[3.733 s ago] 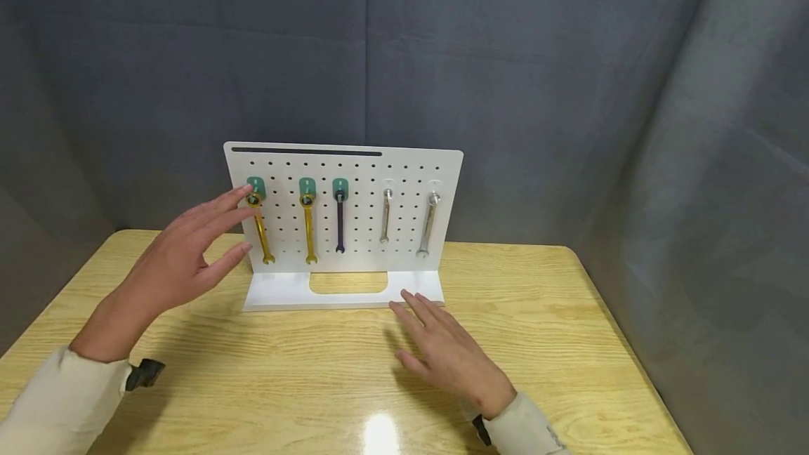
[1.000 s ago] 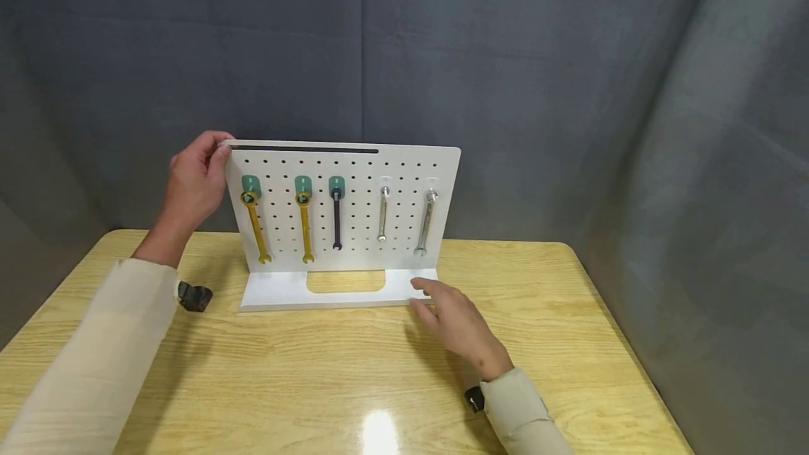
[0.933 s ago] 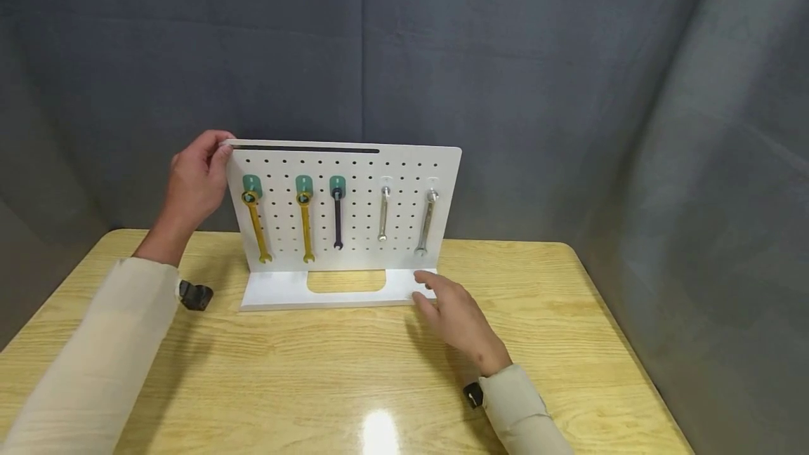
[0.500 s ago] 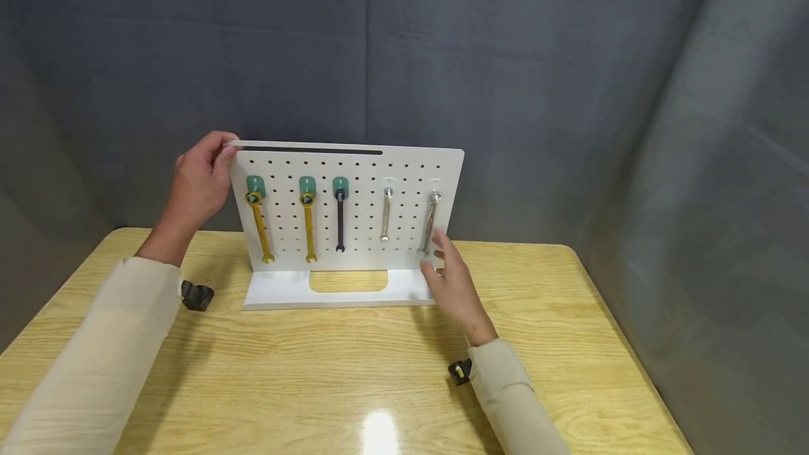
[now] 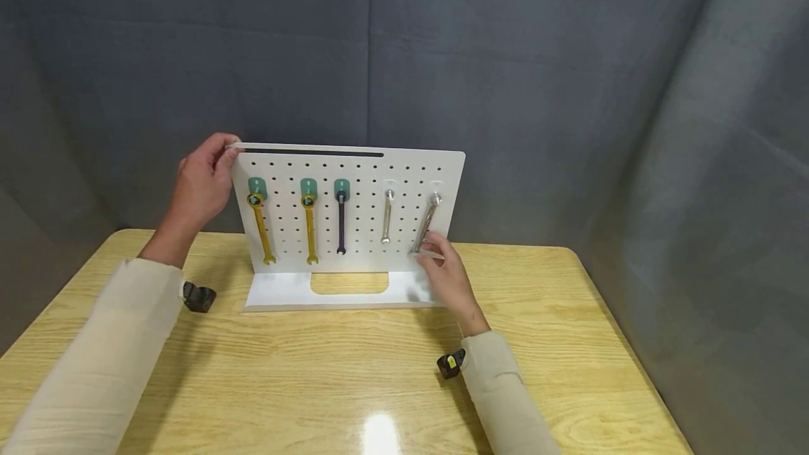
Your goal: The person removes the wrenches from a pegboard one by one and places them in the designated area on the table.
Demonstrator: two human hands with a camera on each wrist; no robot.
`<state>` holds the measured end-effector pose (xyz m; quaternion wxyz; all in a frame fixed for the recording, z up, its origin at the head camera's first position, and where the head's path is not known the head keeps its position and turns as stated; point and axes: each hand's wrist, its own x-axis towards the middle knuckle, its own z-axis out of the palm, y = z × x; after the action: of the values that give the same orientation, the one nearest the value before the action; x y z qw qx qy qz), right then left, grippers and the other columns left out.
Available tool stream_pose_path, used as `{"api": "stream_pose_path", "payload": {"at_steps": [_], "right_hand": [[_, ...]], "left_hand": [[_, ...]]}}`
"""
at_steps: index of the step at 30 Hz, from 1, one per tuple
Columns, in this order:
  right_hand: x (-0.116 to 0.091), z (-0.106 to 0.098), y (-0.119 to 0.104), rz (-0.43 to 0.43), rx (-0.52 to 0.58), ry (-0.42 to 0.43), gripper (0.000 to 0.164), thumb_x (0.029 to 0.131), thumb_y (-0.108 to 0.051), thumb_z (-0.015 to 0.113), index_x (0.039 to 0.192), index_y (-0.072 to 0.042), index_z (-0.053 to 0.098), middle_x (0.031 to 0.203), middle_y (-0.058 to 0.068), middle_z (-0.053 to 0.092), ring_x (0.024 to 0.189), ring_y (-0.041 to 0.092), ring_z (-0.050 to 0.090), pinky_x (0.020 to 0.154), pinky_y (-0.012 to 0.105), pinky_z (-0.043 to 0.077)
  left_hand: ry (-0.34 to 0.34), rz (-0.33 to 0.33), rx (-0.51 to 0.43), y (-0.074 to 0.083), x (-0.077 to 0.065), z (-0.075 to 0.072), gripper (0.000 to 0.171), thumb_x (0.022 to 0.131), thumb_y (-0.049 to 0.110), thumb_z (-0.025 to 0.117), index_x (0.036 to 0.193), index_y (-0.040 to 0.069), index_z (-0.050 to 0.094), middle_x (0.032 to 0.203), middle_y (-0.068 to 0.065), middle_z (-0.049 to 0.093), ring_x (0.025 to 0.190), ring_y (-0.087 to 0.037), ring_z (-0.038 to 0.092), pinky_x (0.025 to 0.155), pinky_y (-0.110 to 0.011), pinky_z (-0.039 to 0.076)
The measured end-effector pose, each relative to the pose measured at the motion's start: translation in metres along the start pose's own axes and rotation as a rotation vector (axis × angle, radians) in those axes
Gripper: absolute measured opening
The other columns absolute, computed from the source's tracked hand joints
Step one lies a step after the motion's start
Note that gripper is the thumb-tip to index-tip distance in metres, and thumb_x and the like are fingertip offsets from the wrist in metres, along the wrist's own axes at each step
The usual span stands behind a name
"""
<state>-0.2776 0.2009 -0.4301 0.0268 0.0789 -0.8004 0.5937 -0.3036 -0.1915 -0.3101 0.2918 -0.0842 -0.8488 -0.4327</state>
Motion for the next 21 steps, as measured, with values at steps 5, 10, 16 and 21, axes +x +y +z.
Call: {"api": "stream_pose_path", "payload": {"at_steps": [5,10,16,21], "right_hand": [[0.003,0.005,0.0,0.027,0.027,0.033,0.036,0.105,-0.009,0.055,0.14,0.0,0.054,0.139,0.019,0.054,0.12,0.033,0.056,0.098,0.051,0.048],[0.003,0.009,-0.001,0.037,0.059,0.04,0.028,0.104,-0.011,0.058,0.13,0.001,0.056,0.132,0.016,0.056,0.115,0.028,0.057,0.095,0.043,0.05],[0.001,0.012,0.001,0.048,0.149,0.042,0.021,0.106,-0.008,0.052,0.124,0.003,0.053,0.121,0.021,0.06,0.109,0.03,0.064,0.092,0.041,0.055],[-0.003,0.011,-0.002,0.051,0.151,0.032,0.021,0.104,-0.006,0.053,0.122,0.005,0.057,0.119,0.023,0.064,0.106,0.03,0.065,0.092,0.043,0.055]], "left_hand": [[-0.005,-0.02,-0.002,0.0,-0.001,0.0,0.029,0.112,0.024,0.046,0.129,0.005,0.061,0.109,-0.02,0.064,0.095,-0.032,0.057,0.082,-0.049,0.045],[-0.007,-0.026,-0.006,0.0,-0.001,0.001,0.03,0.112,0.025,0.047,0.129,0.006,0.061,0.11,-0.02,0.064,0.097,-0.033,0.058,0.085,-0.051,0.046],[0.006,-0.015,-0.004,-0.001,0.0,0.002,0.028,0.112,0.023,0.047,0.128,0.004,0.061,0.109,-0.021,0.065,0.096,-0.034,0.058,0.084,-0.051,0.046],[0.017,-0.004,-0.005,-0.002,0.001,0.002,0.028,0.111,0.023,0.048,0.127,0.004,0.061,0.105,-0.021,0.064,0.093,-0.033,0.057,0.082,-0.05,0.045]]}}
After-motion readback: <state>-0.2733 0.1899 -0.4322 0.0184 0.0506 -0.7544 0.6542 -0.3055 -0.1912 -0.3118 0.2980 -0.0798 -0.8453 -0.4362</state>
